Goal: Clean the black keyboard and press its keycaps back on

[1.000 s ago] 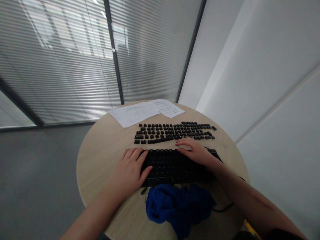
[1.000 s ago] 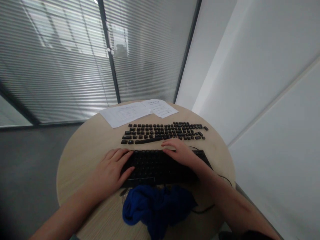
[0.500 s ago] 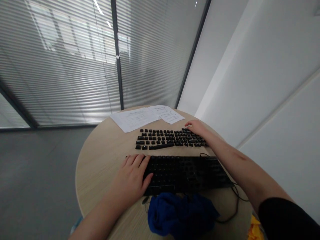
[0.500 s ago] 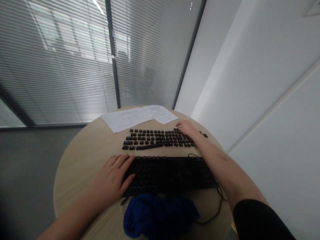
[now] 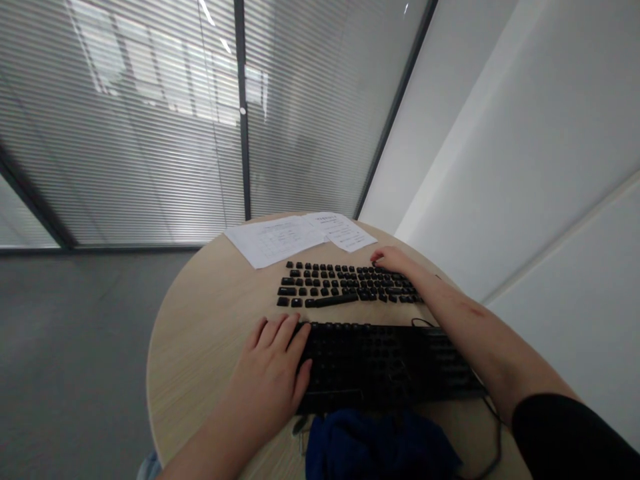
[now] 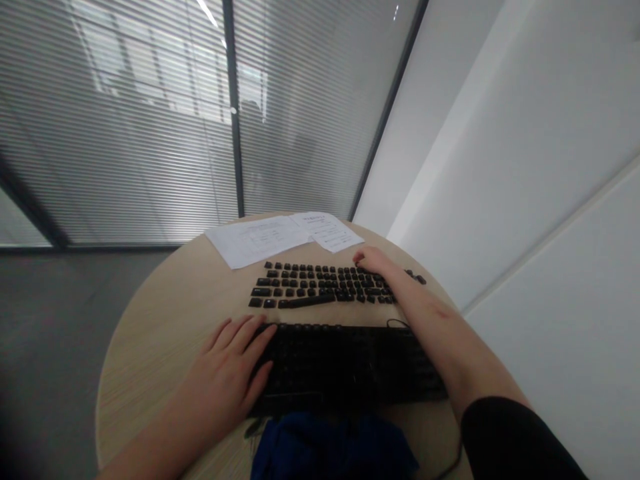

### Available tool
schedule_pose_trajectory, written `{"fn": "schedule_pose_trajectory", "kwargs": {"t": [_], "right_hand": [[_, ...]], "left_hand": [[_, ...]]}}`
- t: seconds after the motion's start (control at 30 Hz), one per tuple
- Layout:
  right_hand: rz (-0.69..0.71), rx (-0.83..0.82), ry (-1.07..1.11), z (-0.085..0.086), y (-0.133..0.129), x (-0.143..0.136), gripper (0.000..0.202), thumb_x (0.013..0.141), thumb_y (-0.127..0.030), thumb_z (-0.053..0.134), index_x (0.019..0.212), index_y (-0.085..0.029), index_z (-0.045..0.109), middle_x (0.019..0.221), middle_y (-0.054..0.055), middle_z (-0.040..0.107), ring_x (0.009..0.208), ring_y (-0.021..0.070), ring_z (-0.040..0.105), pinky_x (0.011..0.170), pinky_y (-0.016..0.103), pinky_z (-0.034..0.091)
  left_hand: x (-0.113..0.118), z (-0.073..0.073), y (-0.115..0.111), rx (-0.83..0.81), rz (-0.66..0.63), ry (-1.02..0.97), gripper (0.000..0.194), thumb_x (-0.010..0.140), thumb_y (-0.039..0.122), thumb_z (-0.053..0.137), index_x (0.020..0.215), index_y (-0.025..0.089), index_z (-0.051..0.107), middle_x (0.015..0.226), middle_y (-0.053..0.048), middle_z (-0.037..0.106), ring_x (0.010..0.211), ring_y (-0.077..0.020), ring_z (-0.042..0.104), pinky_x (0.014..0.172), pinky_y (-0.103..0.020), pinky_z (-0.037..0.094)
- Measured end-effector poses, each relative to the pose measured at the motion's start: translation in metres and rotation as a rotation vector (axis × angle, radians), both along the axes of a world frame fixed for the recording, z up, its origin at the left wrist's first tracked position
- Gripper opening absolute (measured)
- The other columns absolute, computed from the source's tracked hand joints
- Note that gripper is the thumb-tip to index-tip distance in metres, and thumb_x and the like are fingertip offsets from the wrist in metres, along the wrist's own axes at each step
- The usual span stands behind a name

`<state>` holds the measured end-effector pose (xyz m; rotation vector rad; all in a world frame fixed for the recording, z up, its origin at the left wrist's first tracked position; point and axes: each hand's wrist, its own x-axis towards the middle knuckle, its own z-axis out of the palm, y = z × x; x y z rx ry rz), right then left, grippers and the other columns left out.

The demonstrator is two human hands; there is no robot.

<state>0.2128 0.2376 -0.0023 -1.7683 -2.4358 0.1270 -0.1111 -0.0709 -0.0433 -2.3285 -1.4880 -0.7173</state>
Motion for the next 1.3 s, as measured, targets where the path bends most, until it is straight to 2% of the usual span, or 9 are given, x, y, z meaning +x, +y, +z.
{"fn": "schedule_pose_trajectory", "kwargs": {"t": [0.13, 0.3, 0.5, 0.6, 0.7, 0.83, 1.03, 1.13, 1.3], "right_hand": [[0.001, 0.037, 0.035, 0.001, -0.003, -0.004, 0.023, 0.079, -0.007, 0.071, 0.098, -0.016, 0.079, 0.104, 0.008, 0.079, 0.099, 0.0204, 0.072, 0.092, 0.029, 0.053], [-0.02, 0.17, 0.155, 0.02, -0.025, -0.01, 0.028, 0.087, -0.016, 0.066, 0.113, -0.017, 0.075, 0.113, 0.009, 0.077, 0.106, 0.0212, 0.07, 0.101, 0.036, 0.052], [0.117, 0.34, 0.624, 0.042, -0.114, 0.009, 0.025, 0.084, -0.027, 0.068, 0.107, -0.02, 0.076, 0.105, 0.007, 0.077, 0.094, 0.022, 0.073, 0.096, 0.04, 0.058], [0.096, 0.367, 0.824, 0.04, -0.163, 0.021, 0.025, 0.084, -0.033, 0.07, 0.105, -0.021, 0.074, 0.1, 0.006, 0.076, 0.088, 0.0211, 0.073, 0.088, 0.038, 0.061], [0.081, 0.314, 0.969, 0.027, -0.192, 0.023, 0.025, 0.082, -0.034, 0.073, 0.104, -0.022, 0.072, 0.099, 0.006, 0.076, 0.09, 0.0206, 0.073, 0.086, 0.037, 0.062], [0.152, 0.113, 0.978, 0.005, -0.204, 0.011, 0.027, 0.081, -0.035, 0.075, 0.105, -0.023, 0.071, 0.103, 0.007, 0.077, 0.092, 0.0211, 0.074, 0.089, 0.039, 0.062], [0.263, -0.14, 0.756, -0.013, -0.206, -0.006, 0.033, 0.082, -0.03, 0.072, 0.114, -0.023, 0.073, 0.102, 0.007, 0.078, 0.08, 0.0183, 0.074, 0.079, 0.034, 0.063], [0.264, -0.157, 0.668, -0.015, -0.206, -0.005, 0.035, 0.083, -0.025, 0.069, 0.117, -0.024, 0.073, 0.104, 0.006, 0.078, 0.077, 0.0171, 0.073, 0.076, 0.033, 0.062], [0.273, -0.167, 0.642, -0.017, -0.204, -0.002, 0.038, 0.083, -0.02, 0.067, 0.121, -0.024, 0.071, 0.104, 0.005, 0.078, 0.087, 0.0191, 0.074, 0.083, 0.035, 0.061]], "left_hand": [[0.0, -0.001, 0.0, -0.017, 0.001, -0.024, 0.045, 0.094, 0.03, 0.051, 0.135, 0.016, 0.061, 0.134, -0.015, 0.064, 0.119, -0.0345, 0.058, 0.107, -0.057, 0.044], [0.0, 0.0, 0.001, -0.064, -0.015, -0.04, 0.041, 0.096, 0.033, 0.05, 0.131, 0.017, 0.064, 0.132, -0.015, 0.065, 0.118, -0.035, 0.059, 0.106, -0.057, 0.045], [-0.001, 0.0, 0.003, -0.096, -0.014, -0.032, 0.042, 0.097, 0.036, 0.049, 0.129, 0.014, 0.066, 0.133, -0.017, 0.065, 0.118, -0.0359, 0.06, 0.107, -0.06, 0.045], [-0.002, -0.001, 0.005, -0.102, -0.015, -0.021, 0.043, 0.098, 0.037, 0.048, 0.129, 0.014, 0.066, 0.133, -0.017, 0.065, 0.118, -0.0355, 0.06, 0.107, -0.06, 0.045], [-0.003, -0.001, 0.005, -0.098, -0.013, -0.027, 0.043, 0.099, 0.038, 0.047, 0.13, 0.015, 0.066, 0.133, -0.016, 0.066, 0.119, -0.035, 0.059, 0.107, -0.059, 0.046], [-0.003, 0.002, 0.004, -0.097, -0.005, -0.039, 0.045, 0.098, 0.04, 0.046, 0.131, 0.017, 0.065, 0.133, -0.016, 0.065, 0.122, -0.0351, 0.057, 0.11, -0.059, 0.043], [-0.002, 0.008, 0.005, -0.155, -0.019, -0.009, 0.049, 0.099, 0.043, 0.044, 0.137, 0.017, 0.062, 0.135, -0.016, 0.065, 0.122, -0.0351, 0.057, 0.109, -0.059, 0.043], [-0.002, 0.01, 0.006, -0.16, -0.027, 0.016, 0.049, 0.099, 0.042, 0.045, 0.134, 0.016, 0.064, 0.134, -0.016, 0.066, 0.122, -0.0358, 0.058, 0.107, -0.059, 0.045], [-0.002, 0.01, 0.007, -0.165, -0.035, 0.009, 0.049, 0.097, 0.043, 0.047, 0.133, 0.015, 0.066, 0.133, -0.016, 0.066, 0.122, -0.0363, 0.059, 0.108, -0.059, 0.045]]}}
